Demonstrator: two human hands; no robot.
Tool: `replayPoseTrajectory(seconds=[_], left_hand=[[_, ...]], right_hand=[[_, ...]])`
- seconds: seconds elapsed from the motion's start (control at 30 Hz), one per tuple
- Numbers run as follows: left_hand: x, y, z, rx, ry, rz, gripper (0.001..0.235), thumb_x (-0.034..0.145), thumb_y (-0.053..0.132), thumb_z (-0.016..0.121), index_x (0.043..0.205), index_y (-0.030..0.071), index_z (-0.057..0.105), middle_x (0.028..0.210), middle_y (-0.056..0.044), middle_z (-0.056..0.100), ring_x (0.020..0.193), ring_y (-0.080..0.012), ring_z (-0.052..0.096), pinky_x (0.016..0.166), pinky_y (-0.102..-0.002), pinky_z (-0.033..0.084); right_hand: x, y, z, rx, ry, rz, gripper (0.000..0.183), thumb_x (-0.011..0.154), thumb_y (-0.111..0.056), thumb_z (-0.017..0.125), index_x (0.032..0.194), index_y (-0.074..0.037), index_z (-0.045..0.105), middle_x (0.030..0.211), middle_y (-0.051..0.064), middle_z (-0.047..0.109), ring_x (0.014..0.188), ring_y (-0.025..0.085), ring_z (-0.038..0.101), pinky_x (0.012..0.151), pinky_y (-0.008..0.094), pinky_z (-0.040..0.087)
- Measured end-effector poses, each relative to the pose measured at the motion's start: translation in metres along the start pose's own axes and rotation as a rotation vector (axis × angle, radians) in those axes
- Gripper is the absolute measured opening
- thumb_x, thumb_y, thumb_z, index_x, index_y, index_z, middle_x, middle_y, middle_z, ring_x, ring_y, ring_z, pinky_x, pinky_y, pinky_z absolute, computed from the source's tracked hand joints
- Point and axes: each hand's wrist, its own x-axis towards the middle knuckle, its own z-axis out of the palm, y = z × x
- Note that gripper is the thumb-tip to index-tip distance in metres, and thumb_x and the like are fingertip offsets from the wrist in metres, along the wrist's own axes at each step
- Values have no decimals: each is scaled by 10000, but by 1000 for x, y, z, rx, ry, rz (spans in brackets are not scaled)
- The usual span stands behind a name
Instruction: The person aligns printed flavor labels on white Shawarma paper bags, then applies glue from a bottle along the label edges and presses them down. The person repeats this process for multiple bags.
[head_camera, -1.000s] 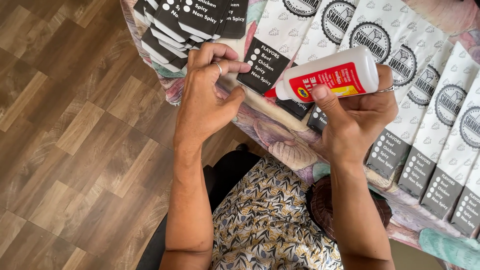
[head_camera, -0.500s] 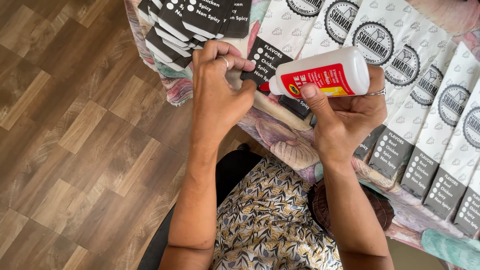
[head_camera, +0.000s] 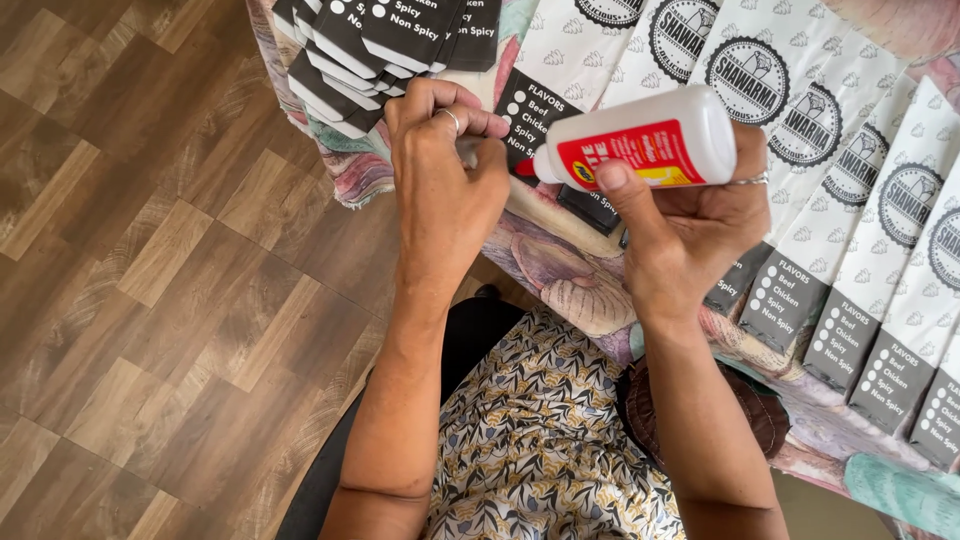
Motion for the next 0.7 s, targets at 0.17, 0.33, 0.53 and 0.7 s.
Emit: replayPoseTrajectory(seconds=[0.17, 0.33, 0.53, 0.7], left_hand=[[2, -5, -1, -17, 16, 60, 378, 877, -103, 405, 825, 14, 761, 1018, -19, 561, 999, -215, 470, 937, -337, 455], [2, -4, -2, -10, 11, 64, 386, 862, -111, 401, 833, 20, 763, 1016, -15, 562, 1000, -218, 469, 959, -343, 438], [0, -7, 0, -6, 6, 87, 398, 845, -141, 407, 854, 25, 768, 1030, -10, 553, 1009, -220, 467, 985, -343, 440], [1, -7, -2, -9, -13, 74, 427, 848, -152, 390, 868, 25, 778, 1039, -10, 553, 1031, -213, 465, 981, -335, 436]], right_hand=[[8, -17, 28, 212, -131, -21, 389, 951, 32, 770, 1164, -7, 447, 1031, 228, 625, 898, 388, 743, 613, 398, 700], [4, -4, 13, 218, -104, -29, 364, 944, 34, 776, 1127, -39, 470, 1015, 192, 652, 888, 328, 726, 669, 357, 668], [-7, 2, -18, 45, -15, -49, 364, 904, -27, 838, 1063, -55, 512, 936, 105, 665, 848, 221, 675, 666, 306, 579], [2, 0, 4, 112, -56, -80, 343, 926, -48, 812, 1101, -44, 517, 959, 131, 697, 844, 232, 706, 702, 311, 626]])
